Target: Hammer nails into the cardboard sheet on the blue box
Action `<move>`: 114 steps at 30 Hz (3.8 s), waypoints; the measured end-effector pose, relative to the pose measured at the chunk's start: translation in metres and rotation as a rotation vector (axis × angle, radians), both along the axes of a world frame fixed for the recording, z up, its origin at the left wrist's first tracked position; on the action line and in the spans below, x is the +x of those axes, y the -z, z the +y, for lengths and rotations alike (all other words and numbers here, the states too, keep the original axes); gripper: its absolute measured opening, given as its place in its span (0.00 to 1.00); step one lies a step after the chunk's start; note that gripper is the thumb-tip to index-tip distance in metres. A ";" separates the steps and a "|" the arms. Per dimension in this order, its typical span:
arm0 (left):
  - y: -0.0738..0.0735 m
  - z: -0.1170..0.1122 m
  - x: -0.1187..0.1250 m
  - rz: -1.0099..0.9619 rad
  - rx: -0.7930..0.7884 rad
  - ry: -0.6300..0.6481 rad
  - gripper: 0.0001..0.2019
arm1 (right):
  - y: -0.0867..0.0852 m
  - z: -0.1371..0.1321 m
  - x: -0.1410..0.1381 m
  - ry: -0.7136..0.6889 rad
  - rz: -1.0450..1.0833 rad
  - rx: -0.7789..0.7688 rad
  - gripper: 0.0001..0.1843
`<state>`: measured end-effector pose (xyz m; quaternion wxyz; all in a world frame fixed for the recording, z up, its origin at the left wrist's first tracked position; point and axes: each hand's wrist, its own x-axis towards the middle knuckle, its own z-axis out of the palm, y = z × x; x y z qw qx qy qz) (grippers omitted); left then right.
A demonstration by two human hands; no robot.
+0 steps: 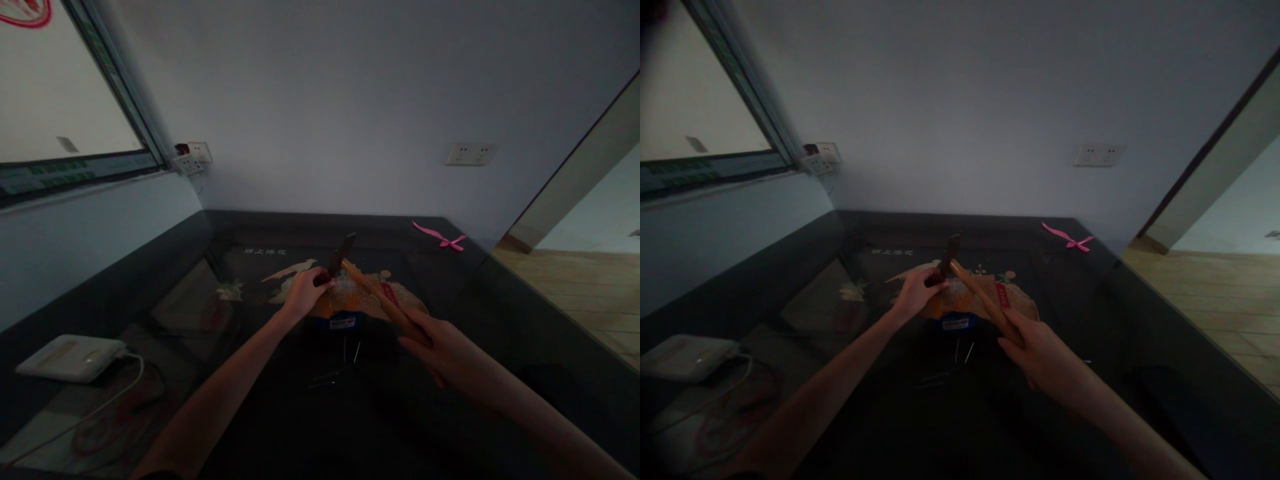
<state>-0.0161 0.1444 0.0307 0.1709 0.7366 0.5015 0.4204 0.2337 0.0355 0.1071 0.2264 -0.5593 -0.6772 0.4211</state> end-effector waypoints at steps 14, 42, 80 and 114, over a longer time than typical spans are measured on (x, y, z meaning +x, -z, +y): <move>-0.020 -0.006 -0.008 -0.013 0.051 0.141 0.18 | 0.051 -0.009 0.006 0.137 0.718 0.030 0.15; 0.018 -0.087 0.047 1.023 -0.294 0.083 0.10 | 0.058 -0.018 0.016 -0.008 0.979 -0.234 0.13; -0.018 0.002 0.007 -0.117 -0.073 0.134 0.04 | 0.059 -0.015 0.013 0.136 0.814 -0.218 0.15; -0.012 0.000 0.004 0.040 -0.043 0.081 0.04 | -0.013 0.003 0.005 -0.030 0.150 0.077 0.19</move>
